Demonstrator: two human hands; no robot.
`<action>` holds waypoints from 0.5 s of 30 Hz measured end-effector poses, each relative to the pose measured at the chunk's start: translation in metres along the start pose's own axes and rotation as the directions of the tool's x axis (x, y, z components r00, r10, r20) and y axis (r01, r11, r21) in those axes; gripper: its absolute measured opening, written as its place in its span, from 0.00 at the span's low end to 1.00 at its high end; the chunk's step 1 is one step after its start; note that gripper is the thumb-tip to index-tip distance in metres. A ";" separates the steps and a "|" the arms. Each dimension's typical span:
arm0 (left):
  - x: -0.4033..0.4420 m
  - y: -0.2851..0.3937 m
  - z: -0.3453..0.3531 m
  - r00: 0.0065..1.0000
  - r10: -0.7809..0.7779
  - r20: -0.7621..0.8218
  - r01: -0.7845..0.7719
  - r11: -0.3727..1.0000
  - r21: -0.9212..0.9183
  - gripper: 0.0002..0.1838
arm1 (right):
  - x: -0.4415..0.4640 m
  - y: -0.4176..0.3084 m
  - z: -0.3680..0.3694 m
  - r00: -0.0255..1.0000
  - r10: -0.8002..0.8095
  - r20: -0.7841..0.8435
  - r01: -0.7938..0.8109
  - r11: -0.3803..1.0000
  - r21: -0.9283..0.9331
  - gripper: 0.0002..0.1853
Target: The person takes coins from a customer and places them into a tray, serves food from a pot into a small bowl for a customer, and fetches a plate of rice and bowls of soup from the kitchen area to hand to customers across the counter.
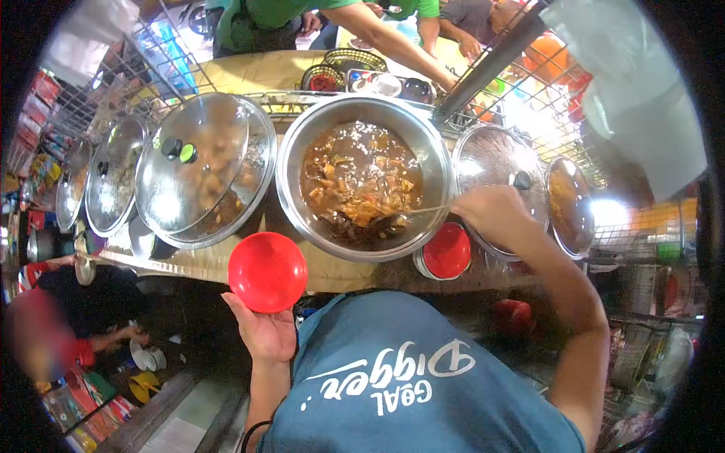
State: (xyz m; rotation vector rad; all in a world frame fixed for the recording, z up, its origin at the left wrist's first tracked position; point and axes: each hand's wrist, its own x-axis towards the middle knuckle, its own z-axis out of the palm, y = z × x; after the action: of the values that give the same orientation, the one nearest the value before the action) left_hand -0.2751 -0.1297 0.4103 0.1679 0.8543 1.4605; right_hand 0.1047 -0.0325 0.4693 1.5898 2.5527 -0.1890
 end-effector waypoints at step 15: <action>0.021 0.017 -0.002 0.998 0.049 -0.044 -0.041 0.984 0.175 0.34 | 0.053 0.030 0.033 0.961 0.250 -0.121 -0.237 0.965 0.108 0.12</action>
State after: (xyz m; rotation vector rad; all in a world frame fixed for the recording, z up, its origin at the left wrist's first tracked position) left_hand -0.2921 -0.1090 0.4098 0.2854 1.0230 1.4360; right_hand 0.1100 0.0220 0.4261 1.9977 2.4430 -0.1838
